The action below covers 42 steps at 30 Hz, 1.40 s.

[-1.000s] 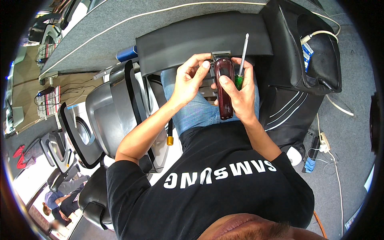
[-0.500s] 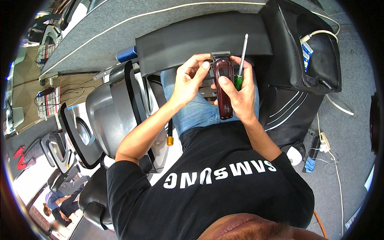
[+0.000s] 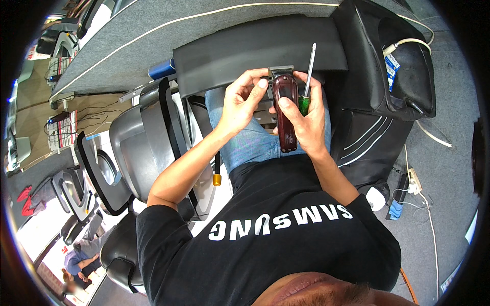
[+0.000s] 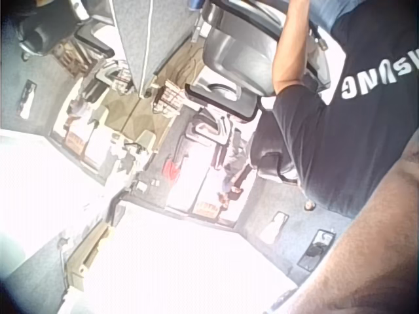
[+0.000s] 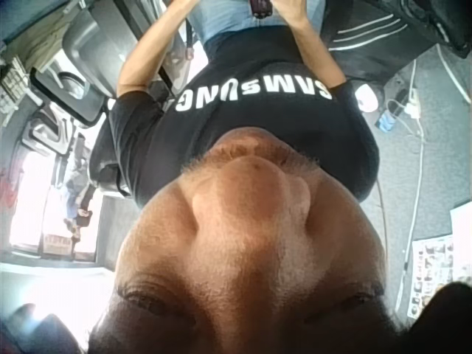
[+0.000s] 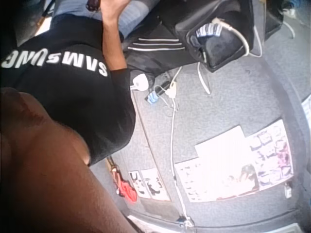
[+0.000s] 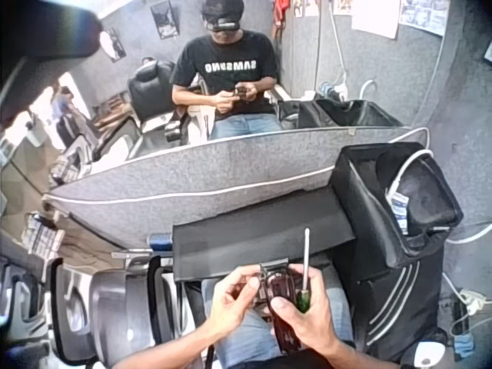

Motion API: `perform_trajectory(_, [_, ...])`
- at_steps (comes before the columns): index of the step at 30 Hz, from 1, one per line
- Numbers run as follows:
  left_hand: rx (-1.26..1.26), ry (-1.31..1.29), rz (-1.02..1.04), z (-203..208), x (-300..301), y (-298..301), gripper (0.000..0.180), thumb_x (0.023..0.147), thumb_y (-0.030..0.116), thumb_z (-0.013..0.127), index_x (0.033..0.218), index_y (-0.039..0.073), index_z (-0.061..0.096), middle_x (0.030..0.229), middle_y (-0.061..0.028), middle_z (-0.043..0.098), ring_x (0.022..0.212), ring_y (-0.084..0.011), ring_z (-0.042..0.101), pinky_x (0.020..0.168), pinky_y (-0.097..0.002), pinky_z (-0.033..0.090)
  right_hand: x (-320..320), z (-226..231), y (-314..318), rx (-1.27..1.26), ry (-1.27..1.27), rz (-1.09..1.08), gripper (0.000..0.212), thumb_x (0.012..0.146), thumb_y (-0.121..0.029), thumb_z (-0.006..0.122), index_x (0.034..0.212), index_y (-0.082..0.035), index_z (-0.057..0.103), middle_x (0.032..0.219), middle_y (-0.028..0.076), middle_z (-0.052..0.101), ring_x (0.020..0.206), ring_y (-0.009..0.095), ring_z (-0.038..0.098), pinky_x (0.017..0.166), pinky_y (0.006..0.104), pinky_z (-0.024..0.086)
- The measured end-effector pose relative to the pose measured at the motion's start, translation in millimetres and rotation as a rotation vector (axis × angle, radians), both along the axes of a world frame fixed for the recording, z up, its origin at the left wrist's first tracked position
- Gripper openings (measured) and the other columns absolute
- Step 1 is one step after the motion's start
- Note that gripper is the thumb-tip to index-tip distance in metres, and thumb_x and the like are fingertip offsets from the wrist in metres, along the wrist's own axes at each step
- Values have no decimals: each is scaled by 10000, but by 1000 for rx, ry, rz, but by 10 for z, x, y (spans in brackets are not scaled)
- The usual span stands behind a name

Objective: The person uses a screwdriver to tighten or adjust the blades on a pair of hair clippers.

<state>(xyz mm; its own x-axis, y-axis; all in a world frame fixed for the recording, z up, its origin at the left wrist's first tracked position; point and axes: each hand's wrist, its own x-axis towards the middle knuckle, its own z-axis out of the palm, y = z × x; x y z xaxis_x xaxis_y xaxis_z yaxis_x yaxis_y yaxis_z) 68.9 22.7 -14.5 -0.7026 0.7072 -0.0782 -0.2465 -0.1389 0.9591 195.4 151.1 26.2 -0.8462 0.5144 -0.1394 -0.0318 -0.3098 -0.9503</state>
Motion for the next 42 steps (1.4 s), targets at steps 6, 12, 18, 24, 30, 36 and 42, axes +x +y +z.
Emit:
perform_trajectory(6, [5,-5,-5,5,-4,3,299,1102,224,672,1355,66,685,880,89,609,687,16,399,577,-193,295,-2,-11,2,1,-2,0,670,997,-179,793,1506,-52,376,1047,140,757,816,156,771,672,254,617])
perform_trajectory(12, [8,-7,-2,17,-3,4,298,1102,213,670,1354,56,684,893,83,618,709,14,410,602,-193,311,-5,7,-7,-18,-13,-8,676,991,-196,800,1503,-58,379,1030,135,757,782,153,768,616,260,617])
perform_trajectory(18, [15,4,-4,23,-5,5,293,1101,205,670,1350,52,683,896,81,620,710,13,412,604,-193,310,-3,-2,-1,-16,-14,-6,681,989,-201,803,1503,-59,380,1014,132,759,763,146,762,615,256,613])
perform_trajectory(24, [23,4,1,-9,-2,2,300,1099,216,674,1354,57,682,895,84,624,686,17,399,582,-192,297,-9,-2,-2,-12,-14,-7,687,989,-214,807,1505,-58,381,1010,130,759,764,143,759,623,254,610])
perform_trajectory(30, [19,2,2,-27,-5,2,303,1097,224,678,1358,69,682,898,80,636,657,22,388,551,-191,288,-18,-3,-3,-22,-4,-5,687,990,-211,807,1504,-50,381,1022,129,756,783,147,763,636,254,613])
perform_trajectory(36, [21,-10,2,-17,-5,4,301,1099,225,675,1358,72,682,908,80,642,652,26,385,542,-189,283,-14,-8,6,-20,-9,-3,677,989,-200,805,1496,-46,385,1038,140,752,775,150,763,617,263,618])
perform_trajectory(42, [17,-5,1,-21,-9,2,304,1098,233,676,1359,78,682,901,86,638,643,26,380,535,-190,283,-22,-6,0,-23,-5,-8,662,989,-201,802,1487,-51,392,1008,142,754,741,146,756,603,259,615])
